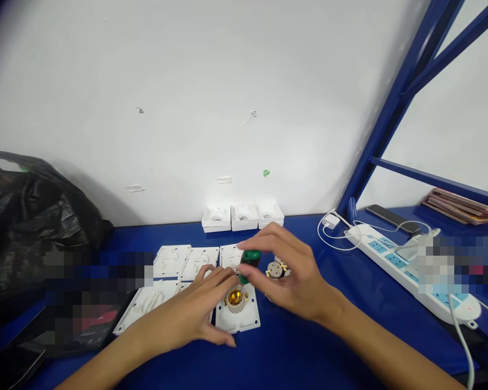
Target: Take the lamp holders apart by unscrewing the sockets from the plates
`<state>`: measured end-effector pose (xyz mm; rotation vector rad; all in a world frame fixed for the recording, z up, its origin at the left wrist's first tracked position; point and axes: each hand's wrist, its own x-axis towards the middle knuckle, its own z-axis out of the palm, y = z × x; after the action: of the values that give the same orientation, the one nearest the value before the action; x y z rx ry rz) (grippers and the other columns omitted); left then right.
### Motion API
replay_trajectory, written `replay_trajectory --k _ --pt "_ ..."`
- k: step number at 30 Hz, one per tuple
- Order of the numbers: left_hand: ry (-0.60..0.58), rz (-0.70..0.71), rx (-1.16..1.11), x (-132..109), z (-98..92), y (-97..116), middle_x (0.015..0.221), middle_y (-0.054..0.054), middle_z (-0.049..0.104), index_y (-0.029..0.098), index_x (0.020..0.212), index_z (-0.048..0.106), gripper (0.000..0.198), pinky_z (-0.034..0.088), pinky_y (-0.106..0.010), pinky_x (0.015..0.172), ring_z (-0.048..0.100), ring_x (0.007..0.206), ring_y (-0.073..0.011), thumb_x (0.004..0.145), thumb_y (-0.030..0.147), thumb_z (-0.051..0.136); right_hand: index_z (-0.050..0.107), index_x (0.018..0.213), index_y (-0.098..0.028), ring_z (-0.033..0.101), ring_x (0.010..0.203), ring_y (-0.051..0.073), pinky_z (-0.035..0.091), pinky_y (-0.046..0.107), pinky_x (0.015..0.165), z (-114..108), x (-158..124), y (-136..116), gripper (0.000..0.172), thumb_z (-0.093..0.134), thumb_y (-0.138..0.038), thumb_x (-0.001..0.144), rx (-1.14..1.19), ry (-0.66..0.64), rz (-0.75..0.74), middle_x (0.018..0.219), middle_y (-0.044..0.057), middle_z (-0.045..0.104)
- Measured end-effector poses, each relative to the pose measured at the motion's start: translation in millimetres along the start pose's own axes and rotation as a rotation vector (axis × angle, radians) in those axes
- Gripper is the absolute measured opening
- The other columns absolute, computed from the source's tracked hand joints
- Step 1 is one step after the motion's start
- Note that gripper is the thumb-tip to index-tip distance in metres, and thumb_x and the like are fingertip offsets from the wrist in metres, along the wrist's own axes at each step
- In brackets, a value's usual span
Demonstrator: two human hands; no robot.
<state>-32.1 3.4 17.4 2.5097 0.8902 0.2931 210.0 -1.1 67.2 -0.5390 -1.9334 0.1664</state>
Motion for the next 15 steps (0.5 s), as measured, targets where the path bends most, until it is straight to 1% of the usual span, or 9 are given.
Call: replay_trajectory --k 2,4,7,9,10,12,15 --pt "0.016 -0.01 -0.014 -2 3.4 0 0.132 -0.008 0.06 0.029 0.14 0.052 0.076 0.03 -0.058 0.118 0.056 0.126 -0.0364 0.079 0.048 0.094 0.065 0.129 -0.026 0.067 0.086 0.02 0.059 0.036 0.069 8 2 -2 0.037 0.074 -0.012 0.095 -0.016 -0.087 -0.045 0.099 0.004 0.07" --pt "0.037 -0.023 -0.036 -3 8.9 -1 0.133 -0.008 0.06 0.031 0.144 0.05 0.082 0.028 -0.062 0.119 0.056 0.127 -0.0368 0.077 0.047 0.095 0.064 0.129 -0.025 0.067 0.087 0.019 0.06 0.035 0.071 17 1 0 0.034 0.07 -0.013 0.098 -0.021 -0.143 -0.043 0.1 0.005 0.069" --pt "0.066 -0.019 -0.057 -2 18.4 -7 0.139 -0.012 0.056 0.031 0.147 0.047 0.091 0.023 -0.07 0.119 0.053 0.13 -0.0406 0.073 0.056 0.095 0.06 0.134 -0.026 0.067 0.089 0.019 0.06 0.035 0.073 25 -5 7 0.035 0.066 -0.016 0.101 -0.028 -0.202 0.012 0.104 0.005 0.067" --pt "0.067 -0.003 -0.049 -1 22.4 -12 0.139 -0.014 0.055 0.028 0.145 0.048 0.101 0.023 -0.071 0.117 0.051 0.13 -0.0439 0.064 0.062 0.097 0.055 0.141 -0.027 0.066 0.088 0.019 0.059 0.035 0.072 27 -13 11 0.041 0.065 -0.017 0.102 -0.03 -0.23 0.051 0.103 0.005 0.067" --pt "0.062 0.004 -0.045 0 23.1 -14 0.137 -0.015 0.056 0.027 0.144 0.049 0.106 0.024 -0.071 0.117 0.052 0.129 -0.0445 0.058 0.063 0.099 0.052 0.144 -0.028 0.066 0.086 0.019 0.058 0.035 0.072 26 -17 13 0.045 0.065 -0.017 0.102 -0.03 -0.239 0.069 0.101 0.004 0.067" --pt "0.053 0.017 -0.046 0 22.0 -17 0.133 -0.013 0.057 0.026 0.143 0.05 0.112 0.028 -0.067 0.115 0.055 0.122 -0.0425 0.051 0.061 0.103 0.049 0.147 -0.03 0.066 0.085 0.019 0.058 0.035 0.072 23 -24 15 0.05 0.064 -0.017 0.102 -0.035 -0.238 0.101 0.098 0.002 0.067" --pt "0.05 0.036 -0.079 0 17.2 -17 0.128 -0.01 0.058 0.027 0.142 0.052 0.112 0.035 -0.056 0.111 0.056 0.113 -0.0366 0.048 0.056 0.105 0.048 0.149 -0.031 0.067 0.089 0.02 0.059 0.036 0.076 19 -30 17 0.054 0.066 -0.017 0.1 -0.062 -0.222 0.118 0.101 0.003 0.069"
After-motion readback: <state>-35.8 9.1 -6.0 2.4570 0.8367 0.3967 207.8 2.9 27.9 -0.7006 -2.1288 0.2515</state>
